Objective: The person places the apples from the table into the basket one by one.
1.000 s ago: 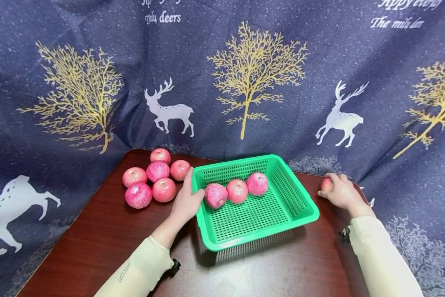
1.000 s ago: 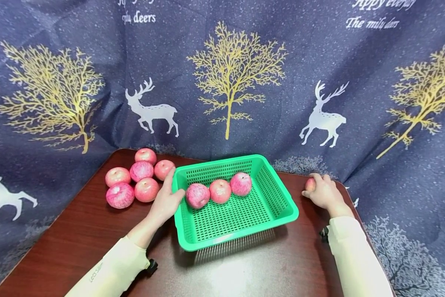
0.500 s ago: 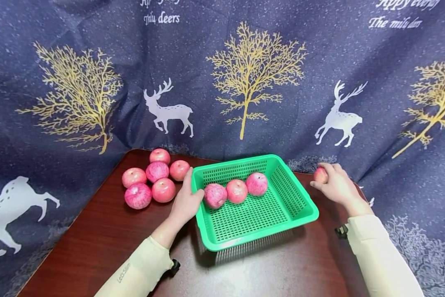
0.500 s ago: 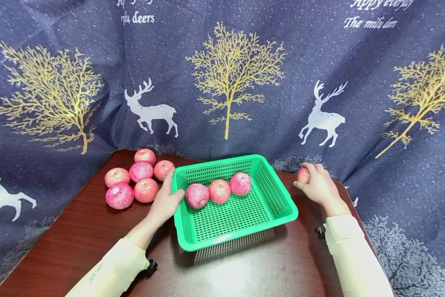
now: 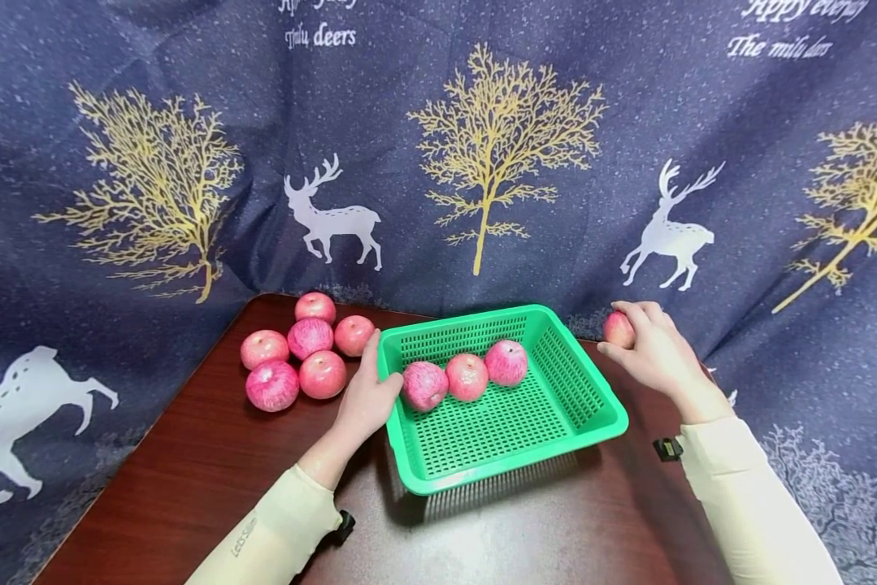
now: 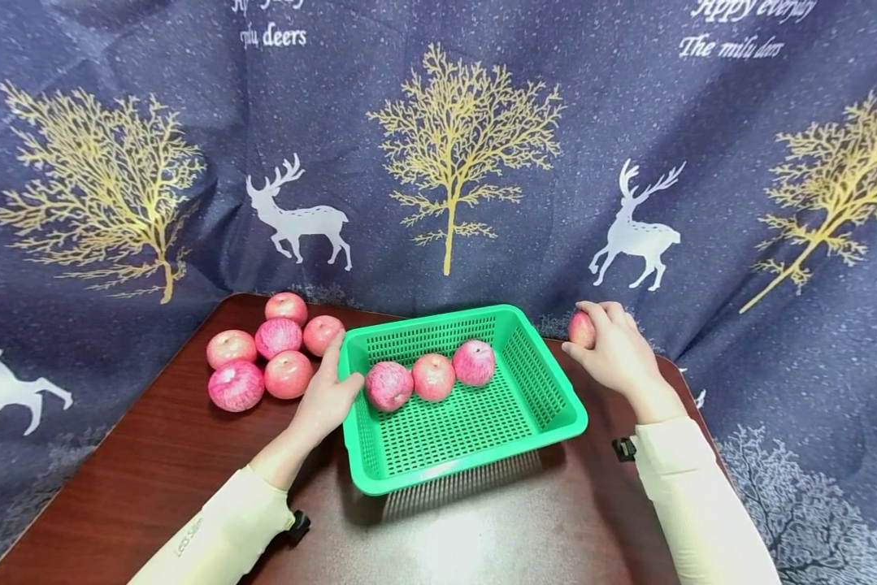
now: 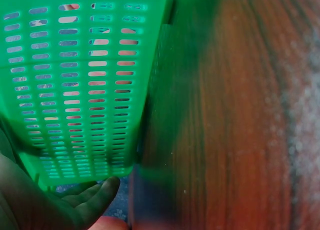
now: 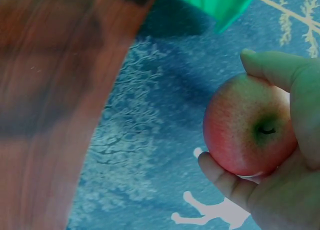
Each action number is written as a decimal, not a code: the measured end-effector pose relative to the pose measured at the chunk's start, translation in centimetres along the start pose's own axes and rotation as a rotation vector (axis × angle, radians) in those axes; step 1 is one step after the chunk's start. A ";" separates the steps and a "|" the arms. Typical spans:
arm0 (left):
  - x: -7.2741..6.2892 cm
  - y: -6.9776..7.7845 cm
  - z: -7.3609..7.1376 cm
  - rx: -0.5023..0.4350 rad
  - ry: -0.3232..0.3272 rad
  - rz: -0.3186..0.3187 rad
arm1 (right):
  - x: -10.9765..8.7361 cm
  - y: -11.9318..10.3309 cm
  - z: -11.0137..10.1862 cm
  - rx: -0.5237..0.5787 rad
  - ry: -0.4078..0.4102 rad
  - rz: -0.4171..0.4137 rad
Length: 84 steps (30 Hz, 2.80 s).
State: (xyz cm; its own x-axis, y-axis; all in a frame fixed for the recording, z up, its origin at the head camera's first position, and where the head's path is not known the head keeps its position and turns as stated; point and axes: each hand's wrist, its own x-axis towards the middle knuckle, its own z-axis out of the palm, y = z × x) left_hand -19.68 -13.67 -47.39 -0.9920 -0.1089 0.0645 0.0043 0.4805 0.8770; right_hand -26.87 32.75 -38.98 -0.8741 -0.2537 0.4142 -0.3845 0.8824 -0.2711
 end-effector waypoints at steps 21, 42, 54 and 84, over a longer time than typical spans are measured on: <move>-0.1 0.1 -0.1 0.005 0.000 -0.012 | 1.4 -5.3 -1.3 -0.042 -0.046 -0.059; -0.2 0.3 -0.1 0.004 -0.008 -0.009 | 2.1 -8.1 0.8 -0.063 -0.162 -0.224; -0.1 0.2 -0.1 -0.004 -0.009 -0.010 | 3.3 -9.2 2.2 -0.137 -0.232 -0.350; -0.1 0.4 -0.2 0.010 -0.009 -0.030 | 5.8 -10.3 4.6 -0.391 -0.466 -0.420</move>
State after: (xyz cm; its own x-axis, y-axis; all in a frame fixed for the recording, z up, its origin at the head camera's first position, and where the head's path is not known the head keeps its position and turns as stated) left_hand -19.57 -13.67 -46.95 -0.9927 -0.1160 0.0336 -0.0272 0.4857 0.8737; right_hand -29.30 20.35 -37.81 -0.7457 -0.6659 -0.0212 -0.6564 0.7288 0.1948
